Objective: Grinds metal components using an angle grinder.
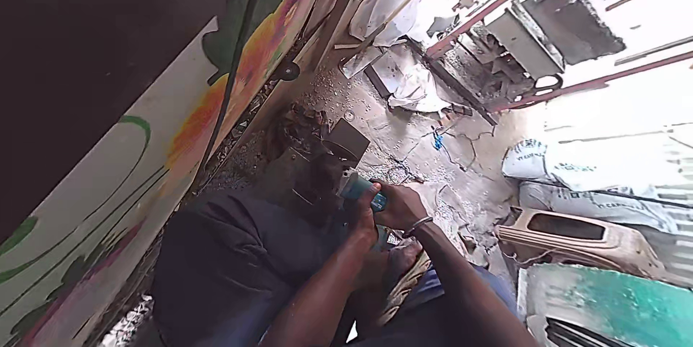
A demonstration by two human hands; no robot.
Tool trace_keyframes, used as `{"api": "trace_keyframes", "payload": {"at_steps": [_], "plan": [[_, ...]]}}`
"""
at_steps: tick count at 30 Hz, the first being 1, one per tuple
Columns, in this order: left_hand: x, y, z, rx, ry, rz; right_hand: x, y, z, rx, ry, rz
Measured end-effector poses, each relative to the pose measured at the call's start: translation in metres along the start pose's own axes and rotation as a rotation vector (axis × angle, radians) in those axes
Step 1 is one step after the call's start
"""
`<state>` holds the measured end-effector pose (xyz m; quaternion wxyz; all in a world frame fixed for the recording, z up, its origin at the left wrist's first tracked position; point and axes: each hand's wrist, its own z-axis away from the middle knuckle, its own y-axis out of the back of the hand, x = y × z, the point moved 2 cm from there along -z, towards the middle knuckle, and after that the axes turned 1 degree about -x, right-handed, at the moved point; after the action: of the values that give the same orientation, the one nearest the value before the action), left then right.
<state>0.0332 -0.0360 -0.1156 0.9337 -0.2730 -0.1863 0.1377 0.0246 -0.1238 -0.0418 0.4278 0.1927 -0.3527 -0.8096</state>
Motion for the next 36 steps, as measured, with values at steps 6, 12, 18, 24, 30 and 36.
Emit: {"api": "trace_keyframes", "payload": {"at_steps": [6, 12, 18, 24, 30, 36], "plan": [[0.012, -0.009, -0.001, -0.071, 0.025, -0.022, 0.001, 0.004, -0.012, -0.047, 0.013, -0.027], [0.013, -0.011, -0.001, -0.021, 0.012, -0.077, 0.007, 0.005, -0.019, -0.091, 0.049, -0.031], [0.010, -0.011, -0.006, -0.057, -0.029, -0.149, 0.007, 0.011, -0.016, -0.102, 0.043, -0.059], [0.009, -0.010, -0.008, -0.118, -0.020, -0.149, 0.006, 0.009, -0.017, -0.123, 0.045, -0.094], [0.013, -0.011, -0.009, -0.147, -0.025, -0.175, 0.003, 0.008, -0.015, -0.111, 0.029, -0.144], [0.013, -0.005, -0.008, -0.217, -0.013, -0.151, -0.002, 0.003, -0.008, -0.040, 0.016, -0.152]]}}
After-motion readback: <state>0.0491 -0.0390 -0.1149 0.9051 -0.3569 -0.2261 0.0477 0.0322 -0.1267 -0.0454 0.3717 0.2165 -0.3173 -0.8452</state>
